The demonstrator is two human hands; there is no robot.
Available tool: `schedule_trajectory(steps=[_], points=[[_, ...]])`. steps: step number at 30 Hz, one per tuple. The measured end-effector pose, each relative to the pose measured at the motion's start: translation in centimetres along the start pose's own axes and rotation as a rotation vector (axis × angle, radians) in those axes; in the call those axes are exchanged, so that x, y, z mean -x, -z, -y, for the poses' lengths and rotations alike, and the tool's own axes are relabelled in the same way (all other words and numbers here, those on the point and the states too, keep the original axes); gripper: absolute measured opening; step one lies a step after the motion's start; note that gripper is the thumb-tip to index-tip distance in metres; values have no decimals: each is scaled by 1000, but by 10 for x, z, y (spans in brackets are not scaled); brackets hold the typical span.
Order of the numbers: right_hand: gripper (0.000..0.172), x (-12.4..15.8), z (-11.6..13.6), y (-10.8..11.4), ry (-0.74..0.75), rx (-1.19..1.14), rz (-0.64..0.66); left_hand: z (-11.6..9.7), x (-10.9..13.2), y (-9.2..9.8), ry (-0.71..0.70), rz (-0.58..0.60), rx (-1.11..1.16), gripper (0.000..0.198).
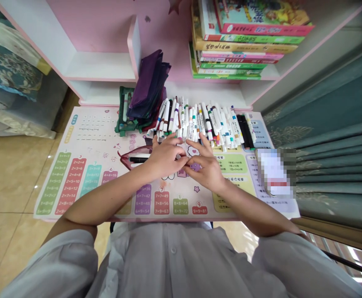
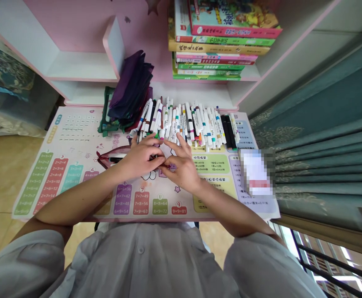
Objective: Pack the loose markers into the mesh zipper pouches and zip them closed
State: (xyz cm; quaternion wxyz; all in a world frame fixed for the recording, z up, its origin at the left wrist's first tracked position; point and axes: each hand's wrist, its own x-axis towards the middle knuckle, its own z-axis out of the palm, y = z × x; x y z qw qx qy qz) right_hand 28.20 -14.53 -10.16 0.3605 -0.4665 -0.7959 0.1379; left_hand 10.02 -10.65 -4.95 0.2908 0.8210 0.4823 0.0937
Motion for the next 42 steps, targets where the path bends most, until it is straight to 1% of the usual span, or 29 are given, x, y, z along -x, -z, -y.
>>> schedule_trajectory(steps=[3, 6, 11, 14, 23, 29, 37, 42], points=[[23, 0, -1, -1, 12, -7, 4, -1, 2, 1, 4, 18, 31, 18], [22, 1, -2, -2, 31, -9, -2, -3, 3, 3, 25, 6, 61, 15], [20, 2, -7, -5, 71, -48, -50, -2, 6, 8, 18, 0, 98, 16], [18, 2, -11, -6, 88, -73, -70, 0, 8, 11, 26, 11, 94, 18], [15, 2, -11, -6, 109, -78, -68, 3, 12, 11, 38, 13, 77, 18], [15, 2, -12, -4, 92, -58, -48, 2, 12, 11, 42, 12, 59, 18], [18, 3, -13, -3, 73, -67, -78, 2, 17, 19, 57, -19, 29, 21], [20, 3, -13, -2, 68, -52, -80, 5, 19, 21, 54, -13, 22, 22]])
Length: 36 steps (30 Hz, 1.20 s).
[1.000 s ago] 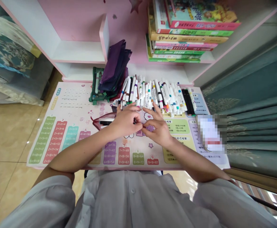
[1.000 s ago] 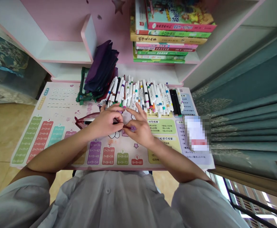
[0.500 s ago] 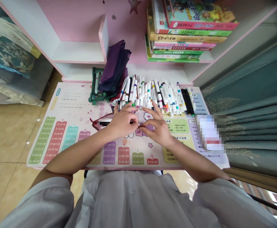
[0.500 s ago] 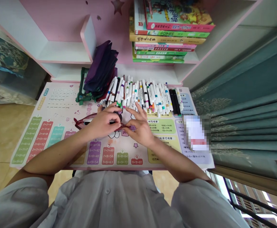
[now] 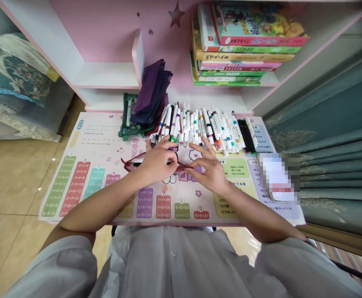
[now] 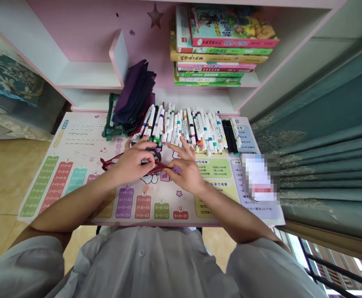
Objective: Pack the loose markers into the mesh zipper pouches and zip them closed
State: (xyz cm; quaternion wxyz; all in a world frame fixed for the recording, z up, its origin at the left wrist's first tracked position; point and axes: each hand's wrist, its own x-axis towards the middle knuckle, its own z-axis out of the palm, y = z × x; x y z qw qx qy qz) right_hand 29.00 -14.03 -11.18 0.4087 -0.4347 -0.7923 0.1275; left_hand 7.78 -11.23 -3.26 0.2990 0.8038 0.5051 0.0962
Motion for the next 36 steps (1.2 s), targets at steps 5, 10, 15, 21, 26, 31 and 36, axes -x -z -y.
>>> schedule_trajectory(steps=[5, 10, 15, 21, 26, 31, 36], points=[[20, -1, 1, 0, 3, -3, -4, 2, 0, -1, 4, -20, -27, 22], [19, 0, 1, 0, -7, -10, 12, 3, 0, -1, 22, -17, -19, 21], [19, -1, 2, 2, -15, -3, 20, 2, 0, 2, 40, -13, -13, 21], [18, -1, 3, 4, -22, -4, 43, 5, 0, 2, 32, -10, -25, 20], [18, -1, 2, 3, -39, -15, 45, 8, 0, 2, 44, -13, -10, 19], [17, -1, 1, 3, -33, -8, 43, 8, -1, 3, 46, -6, -27, 20], [17, 0, -1, 2, -11, -6, 29, 10, -1, 4, 64, -13, -39, 22]])
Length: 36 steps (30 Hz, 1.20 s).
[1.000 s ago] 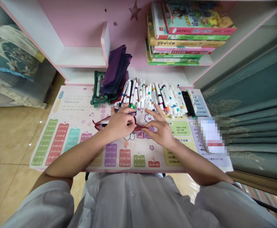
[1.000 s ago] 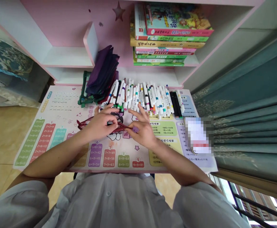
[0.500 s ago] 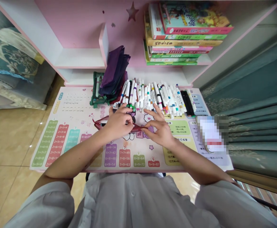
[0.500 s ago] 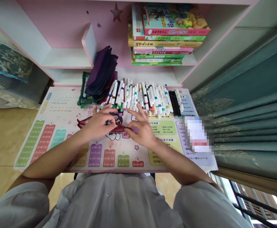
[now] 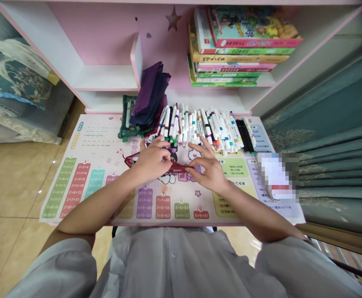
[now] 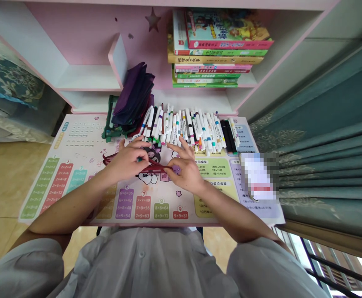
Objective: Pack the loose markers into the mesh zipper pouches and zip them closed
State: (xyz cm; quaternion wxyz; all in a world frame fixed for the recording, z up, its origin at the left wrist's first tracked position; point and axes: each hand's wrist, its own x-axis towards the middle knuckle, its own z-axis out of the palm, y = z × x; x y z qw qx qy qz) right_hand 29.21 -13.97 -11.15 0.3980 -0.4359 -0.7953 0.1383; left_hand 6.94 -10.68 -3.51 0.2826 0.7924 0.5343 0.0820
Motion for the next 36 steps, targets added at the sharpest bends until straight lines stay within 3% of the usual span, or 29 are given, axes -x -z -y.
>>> schedule_trajectory(steps=[36], points=[[16, -1, 3, 0, 15, -20, 25, 13, 9, 4, 45, -4, -5, 20]])
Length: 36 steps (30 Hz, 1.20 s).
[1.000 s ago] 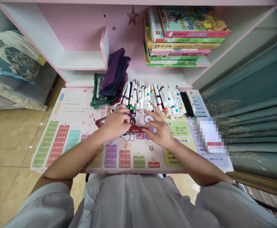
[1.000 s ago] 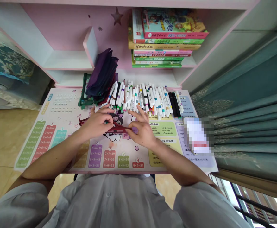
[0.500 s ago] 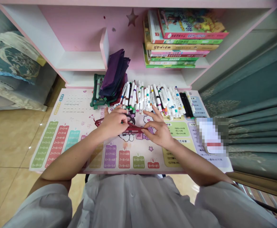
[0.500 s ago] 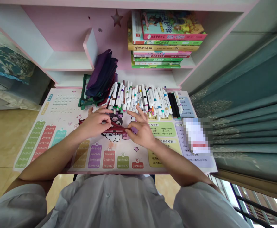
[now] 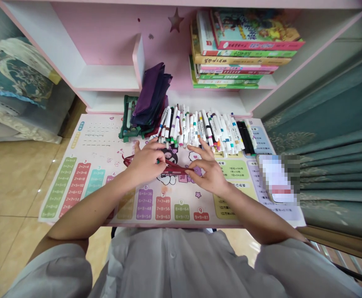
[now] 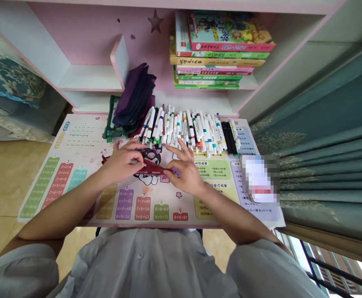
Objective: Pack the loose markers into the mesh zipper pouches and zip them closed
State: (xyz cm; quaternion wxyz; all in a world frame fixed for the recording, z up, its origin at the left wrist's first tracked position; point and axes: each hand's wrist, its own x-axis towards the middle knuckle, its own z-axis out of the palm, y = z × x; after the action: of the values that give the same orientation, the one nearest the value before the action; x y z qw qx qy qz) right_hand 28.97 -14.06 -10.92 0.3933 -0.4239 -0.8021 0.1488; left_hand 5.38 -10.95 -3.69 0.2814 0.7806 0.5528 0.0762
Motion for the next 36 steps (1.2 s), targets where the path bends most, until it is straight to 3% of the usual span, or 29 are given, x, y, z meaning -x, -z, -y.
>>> schedule_trajectory(steps=[36], points=[[15, 1, -3, -1, 35, -24, 11, 14, 9, 8, 49, -43, -73, 21]])
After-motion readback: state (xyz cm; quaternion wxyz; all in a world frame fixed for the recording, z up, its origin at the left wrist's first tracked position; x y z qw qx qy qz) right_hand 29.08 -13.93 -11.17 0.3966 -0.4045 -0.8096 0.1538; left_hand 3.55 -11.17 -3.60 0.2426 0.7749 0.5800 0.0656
